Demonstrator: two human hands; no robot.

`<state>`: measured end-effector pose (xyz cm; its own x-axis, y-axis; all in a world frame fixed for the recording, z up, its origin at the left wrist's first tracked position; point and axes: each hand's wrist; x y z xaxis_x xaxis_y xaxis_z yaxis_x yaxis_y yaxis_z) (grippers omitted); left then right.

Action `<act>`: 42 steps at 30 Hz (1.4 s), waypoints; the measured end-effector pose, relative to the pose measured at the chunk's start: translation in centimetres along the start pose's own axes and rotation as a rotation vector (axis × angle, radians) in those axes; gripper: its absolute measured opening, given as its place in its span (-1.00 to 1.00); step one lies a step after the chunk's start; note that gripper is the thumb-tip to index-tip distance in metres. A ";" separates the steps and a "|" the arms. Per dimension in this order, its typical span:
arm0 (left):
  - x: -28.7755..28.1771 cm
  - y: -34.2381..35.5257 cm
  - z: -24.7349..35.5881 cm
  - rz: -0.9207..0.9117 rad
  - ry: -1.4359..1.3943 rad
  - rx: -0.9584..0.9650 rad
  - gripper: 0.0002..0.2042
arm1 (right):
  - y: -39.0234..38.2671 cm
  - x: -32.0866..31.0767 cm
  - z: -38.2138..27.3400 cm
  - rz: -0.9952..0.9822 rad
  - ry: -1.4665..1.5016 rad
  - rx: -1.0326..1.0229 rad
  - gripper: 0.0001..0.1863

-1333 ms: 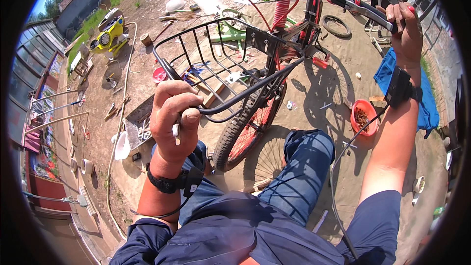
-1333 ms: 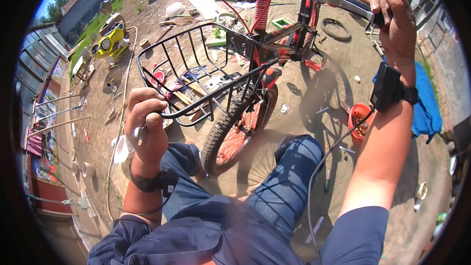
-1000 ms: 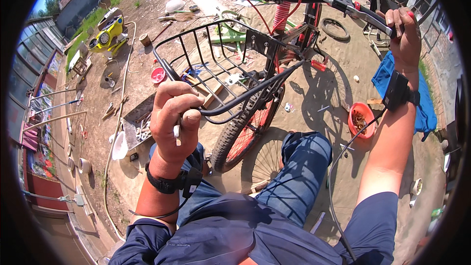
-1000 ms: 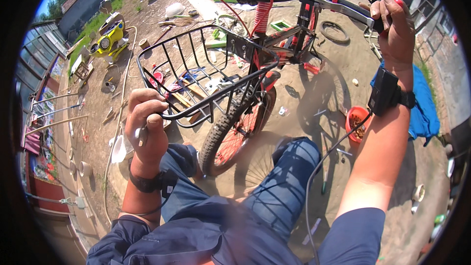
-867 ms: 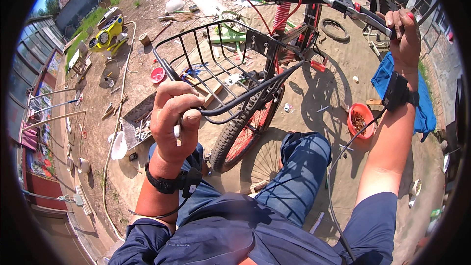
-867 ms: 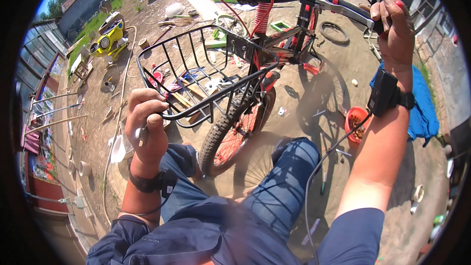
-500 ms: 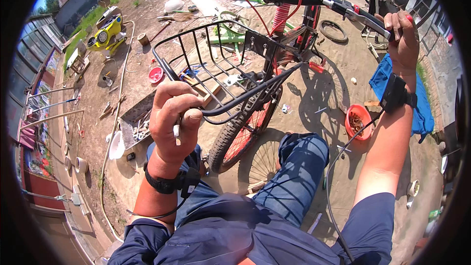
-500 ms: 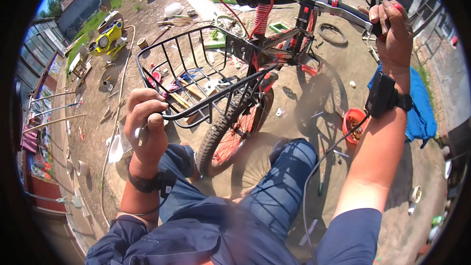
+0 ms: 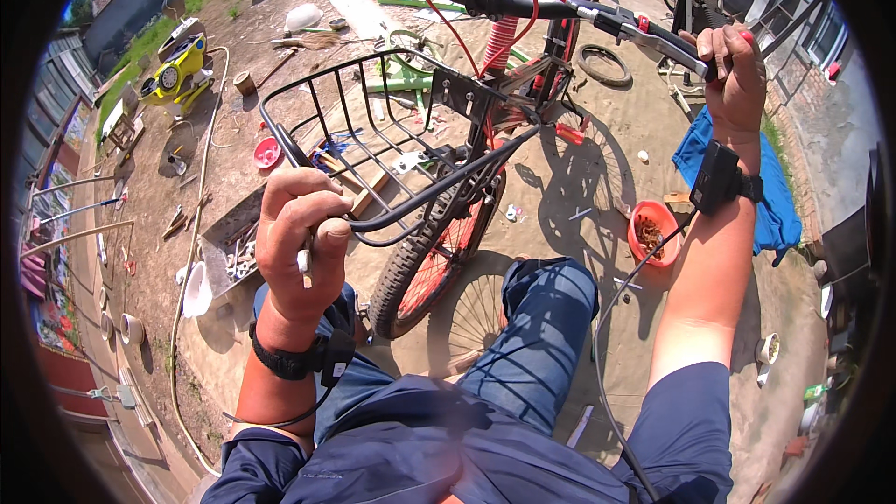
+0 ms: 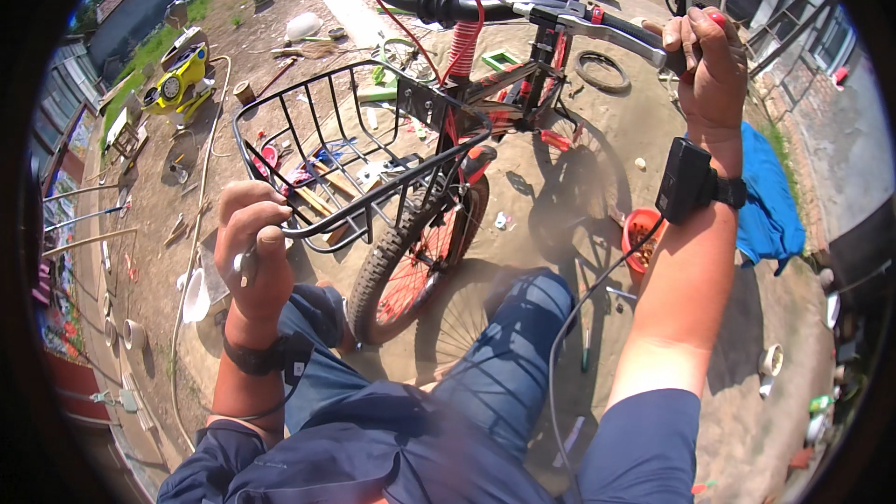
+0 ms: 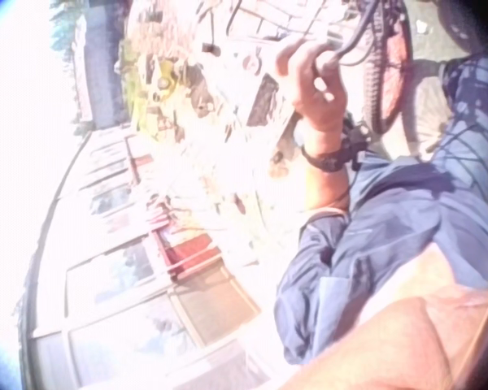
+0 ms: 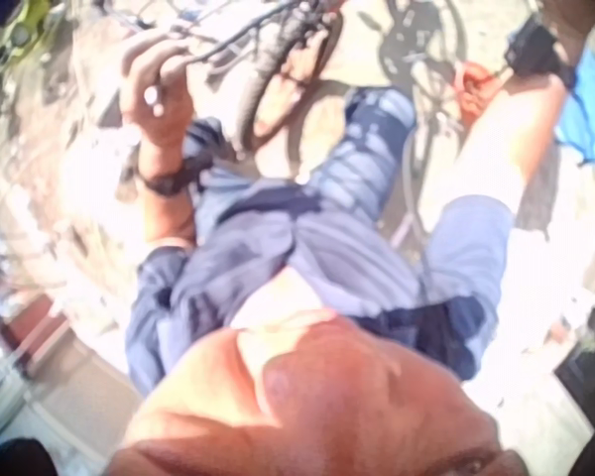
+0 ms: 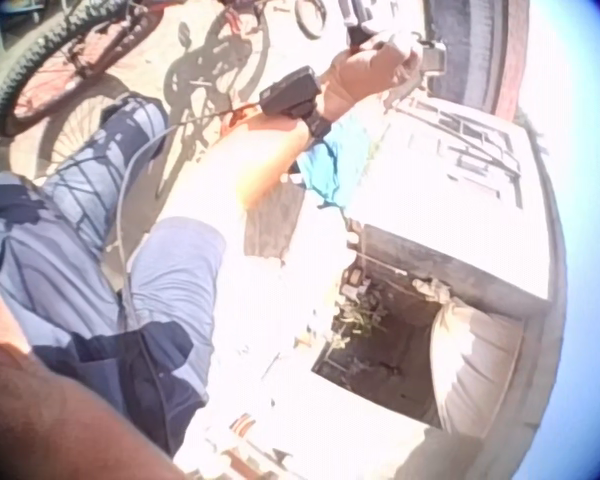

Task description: The person works on the front wheel of a bicycle, using a wrench to tighten or adjust components near the hub and spokes. They also handle a cable near the handlebars and basket, manipulating it with their hands.

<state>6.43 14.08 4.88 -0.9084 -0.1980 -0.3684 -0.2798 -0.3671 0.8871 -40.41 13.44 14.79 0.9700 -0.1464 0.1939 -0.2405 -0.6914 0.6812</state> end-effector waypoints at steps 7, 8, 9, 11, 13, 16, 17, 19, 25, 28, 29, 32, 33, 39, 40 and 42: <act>-0.1 0.0 0.0 0.008 -0.003 0.000 -0.79 | 0.0 0.3 0.0 0.005 0.003 0.005 -0.75; -0.1 0.1 0.0 0.006 -0.006 0.001 -0.78 | 0.0 0.2 0.0 -0.004 0.005 0.001 -0.76; 0.0 0.1 0.0 0.003 -0.009 0.002 -0.78 | 0.0 0.1 0.1 -0.010 0.007 -0.002 -0.76; 0.1 0.1 0.0 0.006 -0.014 -0.001 -0.78 | 0.1 -0.1 0.1 -0.022 0.011 -0.007 -0.75; 0.0 0.1 0.1 0.007 -0.013 0.001 -0.78 | 0.0 0.1 0.1 -0.011 0.015 -0.001 -0.76; 0.0 0.2 0.0 0.005 -0.015 0.009 -0.78 | 0.1 0.1 0.1 -0.019 0.025 0.002 -0.76; 0.0 0.2 -0.1 0.004 -0.014 0.012 -0.78 | 0.1 0.1 0.1 -0.025 0.028 0.001 -0.77; -0.1 0.1 -0.1 0.001 -0.016 0.019 -0.79 | 0.1 0.2 0.0 -0.022 0.023 0.011 -0.77; -0.2 0.2 -0.1 -0.010 -0.008 0.017 -0.78 | 0.0 0.4 0.0 -0.022 0.017 0.016 -0.75; -0.3 0.3 -0.1 -0.012 -0.014 0.021 -0.79 | 0.0 0.5 0.0 -0.036 0.005 0.009 -0.72; -0.3 0.3 -0.1 -0.013 -0.018 0.021 -0.79 | 0.0 0.4 0.0 -0.045 0.000 0.007 -0.71; -0.2 0.2 -0.2 -0.014 -0.019 0.024 -0.80 | 0.0 0.6 -0.1 -0.024 -0.030 -0.001 -0.70; -0.2 0.2 -0.2 -0.014 -0.019 0.024 -0.81 | 0.0 0.6 -0.1 -0.021 -0.031 0.002 -0.70; -0.3 0.2 -0.2 -0.016 -0.015 0.026 -0.82 | 0.0 0.6 -0.1 -0.012 -0.040 0.010 -0.69; -0.3 0.3 -0.2 -0.018 -0.015 0.025 -0.82 | 0.0 0.6 -0.1 -0.008 -0.041 0.008 -0.69; -0.3 0.3 -0.2 -0.018 -0.016 0.026 -0.82 | 0.0 0.5 0.0 -0.014 -0.044 0.010 -0.69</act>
<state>6.68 13.86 5.22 -0.9078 -0.1770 -0.3803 -0.3041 -0.3467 0.8873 -39.94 13.37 14.91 0.9739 -0.1676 0.1530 -0.2268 -0.7008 0.6763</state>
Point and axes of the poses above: each hand's wrist, its own y-axis towards the middle knuckle, its own x-axis out of the palm, z = x × y, and after that the axes turned 3 degrees about x, right-handed
